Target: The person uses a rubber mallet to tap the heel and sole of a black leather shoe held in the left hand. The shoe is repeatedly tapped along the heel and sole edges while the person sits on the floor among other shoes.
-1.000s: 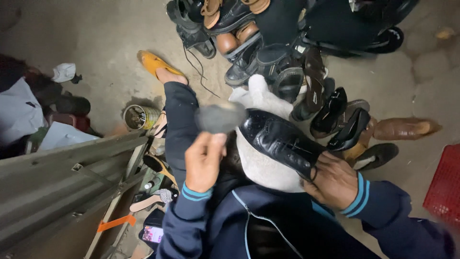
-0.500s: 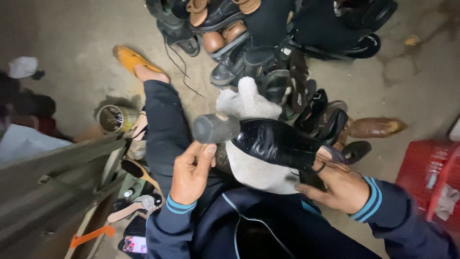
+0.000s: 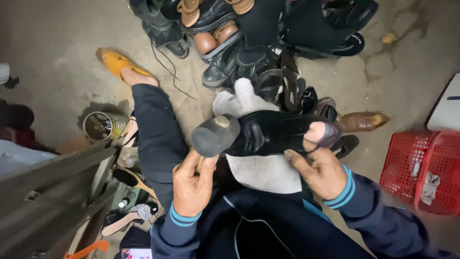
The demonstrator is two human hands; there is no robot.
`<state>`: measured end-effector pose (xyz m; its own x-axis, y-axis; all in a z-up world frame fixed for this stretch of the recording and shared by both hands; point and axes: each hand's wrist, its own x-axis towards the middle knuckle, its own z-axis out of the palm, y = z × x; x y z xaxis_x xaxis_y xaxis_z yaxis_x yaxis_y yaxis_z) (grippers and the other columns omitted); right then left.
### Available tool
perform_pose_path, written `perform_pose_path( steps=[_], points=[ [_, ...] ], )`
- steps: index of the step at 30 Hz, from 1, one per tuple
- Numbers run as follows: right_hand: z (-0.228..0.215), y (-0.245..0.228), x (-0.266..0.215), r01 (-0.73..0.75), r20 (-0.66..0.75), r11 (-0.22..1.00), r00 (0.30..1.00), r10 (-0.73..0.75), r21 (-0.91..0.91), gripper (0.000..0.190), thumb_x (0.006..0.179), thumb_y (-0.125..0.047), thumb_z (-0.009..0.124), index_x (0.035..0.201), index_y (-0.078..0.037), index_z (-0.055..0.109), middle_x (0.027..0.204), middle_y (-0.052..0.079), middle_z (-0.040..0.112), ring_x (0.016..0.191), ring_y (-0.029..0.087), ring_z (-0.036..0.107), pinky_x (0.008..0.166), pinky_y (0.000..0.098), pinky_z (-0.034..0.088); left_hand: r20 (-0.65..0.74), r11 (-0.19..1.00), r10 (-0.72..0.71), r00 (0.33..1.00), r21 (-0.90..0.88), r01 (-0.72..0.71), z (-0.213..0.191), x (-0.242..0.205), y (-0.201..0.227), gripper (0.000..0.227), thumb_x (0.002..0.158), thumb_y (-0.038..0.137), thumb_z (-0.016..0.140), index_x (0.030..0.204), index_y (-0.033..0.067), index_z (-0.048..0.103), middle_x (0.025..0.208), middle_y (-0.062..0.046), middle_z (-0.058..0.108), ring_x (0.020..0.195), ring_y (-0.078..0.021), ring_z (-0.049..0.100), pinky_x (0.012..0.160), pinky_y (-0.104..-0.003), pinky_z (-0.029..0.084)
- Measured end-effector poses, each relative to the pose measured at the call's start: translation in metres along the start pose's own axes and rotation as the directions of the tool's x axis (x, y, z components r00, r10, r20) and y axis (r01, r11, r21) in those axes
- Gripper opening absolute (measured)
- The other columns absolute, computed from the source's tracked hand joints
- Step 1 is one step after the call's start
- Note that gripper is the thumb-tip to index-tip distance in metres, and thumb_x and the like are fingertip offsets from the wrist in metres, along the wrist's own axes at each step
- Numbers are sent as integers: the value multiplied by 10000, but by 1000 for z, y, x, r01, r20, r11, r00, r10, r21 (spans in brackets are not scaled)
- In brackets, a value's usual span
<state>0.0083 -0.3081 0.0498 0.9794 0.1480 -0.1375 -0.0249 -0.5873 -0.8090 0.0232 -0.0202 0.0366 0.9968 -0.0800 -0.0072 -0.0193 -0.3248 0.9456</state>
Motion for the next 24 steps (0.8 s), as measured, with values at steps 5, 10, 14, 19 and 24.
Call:
perform_pose_path(
  steps=[5,10,14,19,24],
  points=[
    [5,-5,12,45,70,983,997,-33,-177,190,968,-263,614,991,-82,667,700,25,667,602,202,657,637,352,530,-100,994,-4,995,108,15,-11,-8,-1,137,1013,187,567,959,81,635,692,-26,397,684,-202,271,613,-325,400],
    [-2,-10,16,119,105,975,989,-100,-188,237,969,-256,619,1091,-60,670,970,68,736,892,253,729,842,367,564,-121,991,54,991,132,-38,-2,-9,-6,229,1006,178,586,1149,26,679,793,-49,545,737,-225,460,662,-340,472],
    [-14,11,4,258,185,901,961,-204,-348,289,960,-355,650,943,-72,595,678,85,586,579,308,626,569,417,484,-33,997,-16,999,80,19,2,0,-6,204,1019,250,569,999,72,666,706,-19,528,654,-179,428,664,-328,471],
    [-91,-35,-3,183,-103,967,974,-204,-179,220,1013,-147,584,1139,-2,691,1229,192,701,1169,317,697,1182,447,530,-41,992,72,997,111,-67,15,-1,-12,234,1017,217,582,1133,32,666,871,-65,655,782,-221,602,741,-350,521],
    [-137,9,-14,27,-480,866,824,-302,-499,262,1268,10,538,1456,191,565,1671,362,405,1567,477,384,1286,537,309,-52,974,157,986,176,-145,20,-1,-17,259,1020,210,572,1158,12,666,910,-124,717,805,-298,679,752,-377,516]
  ],
)
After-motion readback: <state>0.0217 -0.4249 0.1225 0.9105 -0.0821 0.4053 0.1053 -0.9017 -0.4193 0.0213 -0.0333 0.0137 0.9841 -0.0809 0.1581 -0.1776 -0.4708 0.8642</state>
